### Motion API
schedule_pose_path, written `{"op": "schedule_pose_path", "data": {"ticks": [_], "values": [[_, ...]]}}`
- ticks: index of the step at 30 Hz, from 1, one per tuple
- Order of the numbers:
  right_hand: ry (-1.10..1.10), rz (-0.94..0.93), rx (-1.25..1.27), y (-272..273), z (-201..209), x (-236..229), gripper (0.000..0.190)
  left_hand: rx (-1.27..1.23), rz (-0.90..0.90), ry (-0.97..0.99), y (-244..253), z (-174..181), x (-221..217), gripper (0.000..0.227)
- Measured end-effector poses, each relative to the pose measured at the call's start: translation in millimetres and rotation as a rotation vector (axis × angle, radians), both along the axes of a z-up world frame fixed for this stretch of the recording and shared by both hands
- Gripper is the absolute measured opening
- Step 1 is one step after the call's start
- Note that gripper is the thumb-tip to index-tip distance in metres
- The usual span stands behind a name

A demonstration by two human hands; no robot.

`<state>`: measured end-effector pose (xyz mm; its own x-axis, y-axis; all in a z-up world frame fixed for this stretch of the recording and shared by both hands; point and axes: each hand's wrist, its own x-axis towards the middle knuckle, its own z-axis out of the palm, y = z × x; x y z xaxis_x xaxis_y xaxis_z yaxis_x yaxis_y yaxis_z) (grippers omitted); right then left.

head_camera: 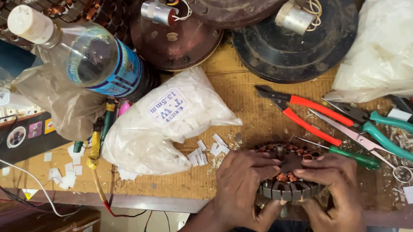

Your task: The person inserts small white plastic spacers into the slots of a circular motor stator assembly. They use a green-handled screwdriver to press the spacers into place and rotate the stator to access different slots.

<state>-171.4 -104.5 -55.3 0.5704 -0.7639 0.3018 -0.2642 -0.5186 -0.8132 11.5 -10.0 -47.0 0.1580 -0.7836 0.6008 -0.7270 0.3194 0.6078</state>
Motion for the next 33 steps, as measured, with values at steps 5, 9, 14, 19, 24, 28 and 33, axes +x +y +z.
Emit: {"op": "schedule_pose_path", "data": {"ticks": [5, 9, 14, 19, 24, 28, 33], "values": [[0.015, -0.03, -0.001, 5.2, -4.6, -0.1, 0.054, -0.014, -0.003, 0.014, 0.2, -1.1, -0.8, 0.036], [0.018, -0.092, -0.007, 13.9, -2.1, 5.2, 0.052, -0.017, 0.012, 0.006, -0.9, -1.0, -0.6, 0.033], [-0.017, -0.124, -0.065, 16.7, 0.3, 7.4, 0.054, -0.006, -0.016, -0.007, 3.0, 0.0, 3.2, 0.034], [-0.162, -0.1, -0.045, 13.2, -5.0, 5.2, 0.043, 0.002, -0.027, 0.04, -2.3, -1.2, 3.0, 0.038], [-0.312, -0.113, 0.125, 20.9, -5.8, 7.3, 0.04, 0.042, -0.117, 0.103, -3.0, -8.1, 4.8, 0.044], [-0.215, -0.144, 0.001, 20.0, 0.5, 7.4, 0.035, 0.045, -0.108, 0.09, -7.6, -13.9, 5.3, 0.043], [-0.207, -0.057, -0.052, 8.7, 2.9, 2.5, 0.043, 0.062, -0.125, 0.147, -7.0, -13.8, 9.5, 0.042]]}}
